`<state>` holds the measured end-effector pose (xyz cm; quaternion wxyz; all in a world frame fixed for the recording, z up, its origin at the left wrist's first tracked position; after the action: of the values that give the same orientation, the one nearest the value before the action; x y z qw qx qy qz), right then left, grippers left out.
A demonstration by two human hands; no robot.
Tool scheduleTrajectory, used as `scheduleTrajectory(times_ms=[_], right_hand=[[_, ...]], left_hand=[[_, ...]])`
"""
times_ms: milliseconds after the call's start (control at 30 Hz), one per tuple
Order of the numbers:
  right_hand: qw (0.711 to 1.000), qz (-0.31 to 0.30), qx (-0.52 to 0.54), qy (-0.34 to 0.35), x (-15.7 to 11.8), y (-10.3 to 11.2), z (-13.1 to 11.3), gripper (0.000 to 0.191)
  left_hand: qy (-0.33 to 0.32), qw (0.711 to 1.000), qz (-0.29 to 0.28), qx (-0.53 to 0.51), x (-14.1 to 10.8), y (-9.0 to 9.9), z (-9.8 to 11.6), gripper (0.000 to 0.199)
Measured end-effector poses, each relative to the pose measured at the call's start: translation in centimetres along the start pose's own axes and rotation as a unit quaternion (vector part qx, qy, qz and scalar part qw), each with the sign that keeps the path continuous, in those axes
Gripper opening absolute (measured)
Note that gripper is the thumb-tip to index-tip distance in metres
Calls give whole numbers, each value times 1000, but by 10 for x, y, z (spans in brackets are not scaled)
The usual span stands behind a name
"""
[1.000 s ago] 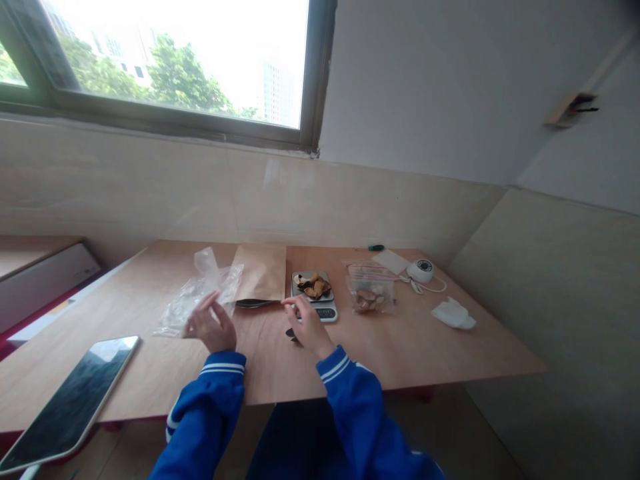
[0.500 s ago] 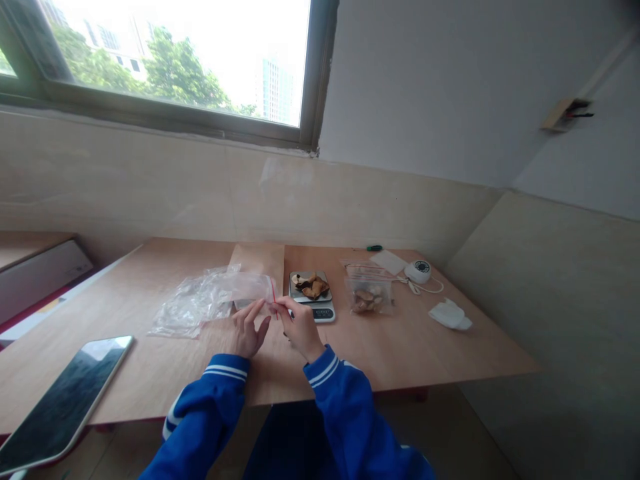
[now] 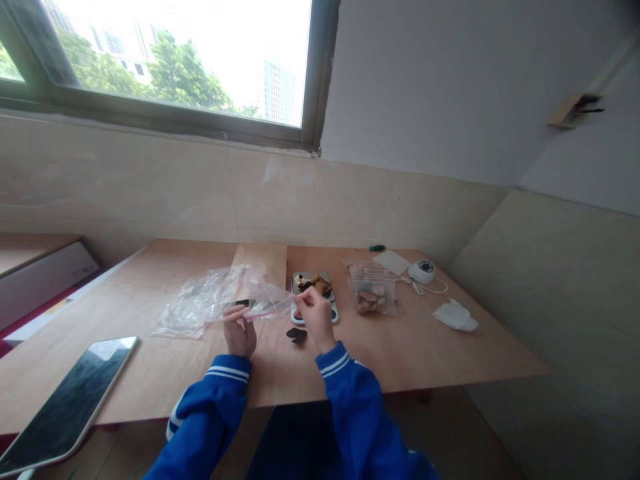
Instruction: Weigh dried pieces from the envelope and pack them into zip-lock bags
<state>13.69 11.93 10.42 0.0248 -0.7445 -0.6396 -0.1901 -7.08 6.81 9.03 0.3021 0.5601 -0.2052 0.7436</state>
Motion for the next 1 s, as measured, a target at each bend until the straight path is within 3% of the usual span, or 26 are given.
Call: scheduleTrajectory(times_ms=[67,167,233,367,433,533,700,1000], right_hand=[[999,22,-29,-5,10,18,9,38],[993,-27,-81,83,21,26,6,37],[982,-13,-137,126,27,34,8,36],[948,82,-302,55,39,52,41,49],[928,77,-364,14,42,48,57,59],[910,68,-409,-8,43,41,68,57],[905,92,-414,10,41,44,66,44],[949,112,-288,64,43,51,58,35]], left_hand=[[10,1000,10,-2,2,3,-2,8],[1,1000,-11,-3,2,-2,4,6],[11,1000,-20,12,2,-5,6,7],[49,997,-20,57,7,-14,12,3],[68,995,-28,72,12,-25,16,8],[83,991,-45,95,16,-47,22,14],[58,989,-67,121,4,-74,25,17],[75,987,-75,118,-6,-73,9,15]])
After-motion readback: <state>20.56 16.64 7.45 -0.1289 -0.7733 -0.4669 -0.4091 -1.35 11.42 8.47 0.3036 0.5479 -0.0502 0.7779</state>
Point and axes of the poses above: each hand's wrist, its own x-axis towards the middle knuckle, its own y-axis out of the back of the hand, z = x × y, the point moved 10 cm from there along x, towards the middle knuckle, and after that the axes turned 1 degree about -y, right-handed, at the moved point
